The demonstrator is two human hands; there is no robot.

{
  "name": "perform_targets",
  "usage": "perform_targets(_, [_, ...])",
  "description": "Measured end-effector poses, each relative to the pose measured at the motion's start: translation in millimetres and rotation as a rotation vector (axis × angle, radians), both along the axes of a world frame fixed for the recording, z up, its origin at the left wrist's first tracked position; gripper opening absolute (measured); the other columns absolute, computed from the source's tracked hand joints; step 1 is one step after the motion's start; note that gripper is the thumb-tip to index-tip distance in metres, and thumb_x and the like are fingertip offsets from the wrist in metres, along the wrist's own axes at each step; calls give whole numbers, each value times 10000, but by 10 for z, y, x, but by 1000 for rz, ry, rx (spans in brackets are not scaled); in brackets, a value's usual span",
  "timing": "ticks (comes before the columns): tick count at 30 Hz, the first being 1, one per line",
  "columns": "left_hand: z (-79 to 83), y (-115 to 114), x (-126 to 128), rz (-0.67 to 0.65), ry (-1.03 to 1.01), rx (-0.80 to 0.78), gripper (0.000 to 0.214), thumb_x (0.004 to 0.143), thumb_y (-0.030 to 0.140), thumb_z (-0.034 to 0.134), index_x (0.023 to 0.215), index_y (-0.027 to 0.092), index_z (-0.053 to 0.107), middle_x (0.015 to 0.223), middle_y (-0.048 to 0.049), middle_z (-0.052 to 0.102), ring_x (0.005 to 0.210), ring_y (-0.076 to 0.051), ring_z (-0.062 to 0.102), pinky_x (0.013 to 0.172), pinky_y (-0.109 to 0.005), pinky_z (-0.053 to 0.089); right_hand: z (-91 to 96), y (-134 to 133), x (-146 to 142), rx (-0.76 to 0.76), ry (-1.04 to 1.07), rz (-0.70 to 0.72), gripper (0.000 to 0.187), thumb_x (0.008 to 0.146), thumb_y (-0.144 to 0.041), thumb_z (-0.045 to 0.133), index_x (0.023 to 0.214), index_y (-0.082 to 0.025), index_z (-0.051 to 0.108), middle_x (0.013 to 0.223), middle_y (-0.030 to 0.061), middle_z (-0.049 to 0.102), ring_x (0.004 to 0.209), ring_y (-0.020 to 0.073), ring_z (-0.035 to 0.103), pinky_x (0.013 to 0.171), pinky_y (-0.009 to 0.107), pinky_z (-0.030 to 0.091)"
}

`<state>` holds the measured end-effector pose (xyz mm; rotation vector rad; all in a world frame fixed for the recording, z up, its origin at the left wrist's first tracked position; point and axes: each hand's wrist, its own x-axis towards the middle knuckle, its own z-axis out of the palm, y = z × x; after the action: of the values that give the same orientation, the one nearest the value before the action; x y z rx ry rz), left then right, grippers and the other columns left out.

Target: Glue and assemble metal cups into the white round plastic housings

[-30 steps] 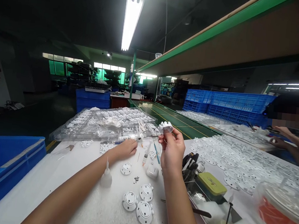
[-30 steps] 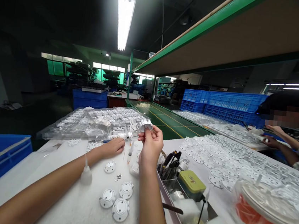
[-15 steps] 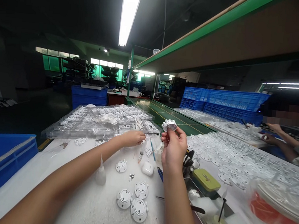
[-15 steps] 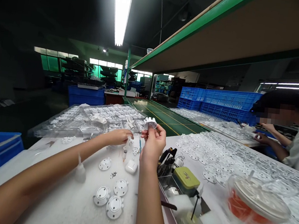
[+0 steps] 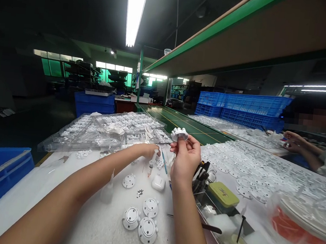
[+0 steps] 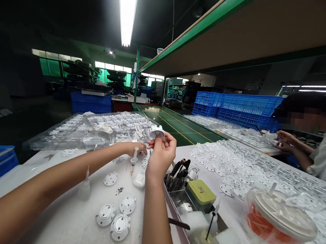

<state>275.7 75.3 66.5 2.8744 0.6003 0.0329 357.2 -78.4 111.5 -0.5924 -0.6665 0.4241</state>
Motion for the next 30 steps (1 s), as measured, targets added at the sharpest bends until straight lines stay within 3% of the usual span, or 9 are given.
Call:
perform_targets(4, [33, -40, -1, -36, 77, -54, 216, 860, 232, 595, 1056, 139, 601, 1014, -64, 620, 867, -176, 598, 799, -339, 502, 11, 1, 23, -15, 22, -5, 323, 684, -298, 736, 919, -179, 548, 676, -40, 603, 501, 94, 574, 435, 190, 438])
perform_targets(8, [35, -137, -42, -42, 60, -63, 430, 764, 132, 625, 1188, 163, 560, 1171, -92, 577, 1055, -234, 550, 900, -310, 449, 36, -14, 34, -22, 49, -10, 328, 670, -302, 742, 903, -178, 547, 650, -49, 600, 490, 95, 568, 430, 192, 435])
perform_targets(11, [19, -205, -65, -53, 43, -84, 428, 774, 168, 602, 1199, 169, 555, 1219, -94, 550, 1115, -251, 519, 939, -304, 422, 38, -11, 44, -16, 69, -18, 317, 661, -290, 742, 880, -174, 545, 631, -49, 607, 480, 96, 565, 423, 188, 437])
perform_targets(18, [56, -189, -107, -109, 58, -171, 319, 825, 323, 581, 1123, 211, 608, 1146, -58, 578, 1045, -211, 558, 906, -258, 425, 22, -6, 62, -34, 74, 6, 327, 647, -282, 750, 881, -169, 551, 624, -47, 613, 476, 94, 566, 412, 175, 428])
perform_targets(23, [46, -234, -94, -74, 20, -166, 483, 737, 463, 676, 1143, 218, 583, 1168, -70, 539, 1052, -234, 541, 908, -287, 419, 38, -14, 61, -45, 95, 15, 347, 636, -291, 762, 880, -169, 548, 613, -48, 612, 470, 91, 559, 412, 173, 424])
perform_targets(26, [1, -266, -69, -64, 0, -154, 461, 746, 455, 674, 1128, 217, 574, 1133, -65, 540, 1037, -231, 535, 893, -289, 421, 34, -6, 55, -49, 85, 29, 359, 634, -304, 767, 884, -172, 546, 616, -48, 611, 475, 90, 558, 412, 172, 418])
perform_targets(30, [-26, -260, -54, -59, -17, -122, 284, 790, 309, 642, 1042, 185, 600, 1088, -75, 539, 1005, -222, 530, 873, -289, 422, 12, 10, 52, -73, 62, 55, 381, 625, -328, 775, 890, -174, 549, 619, -46, 608, 483, 93, 559, 419, 180, 422])
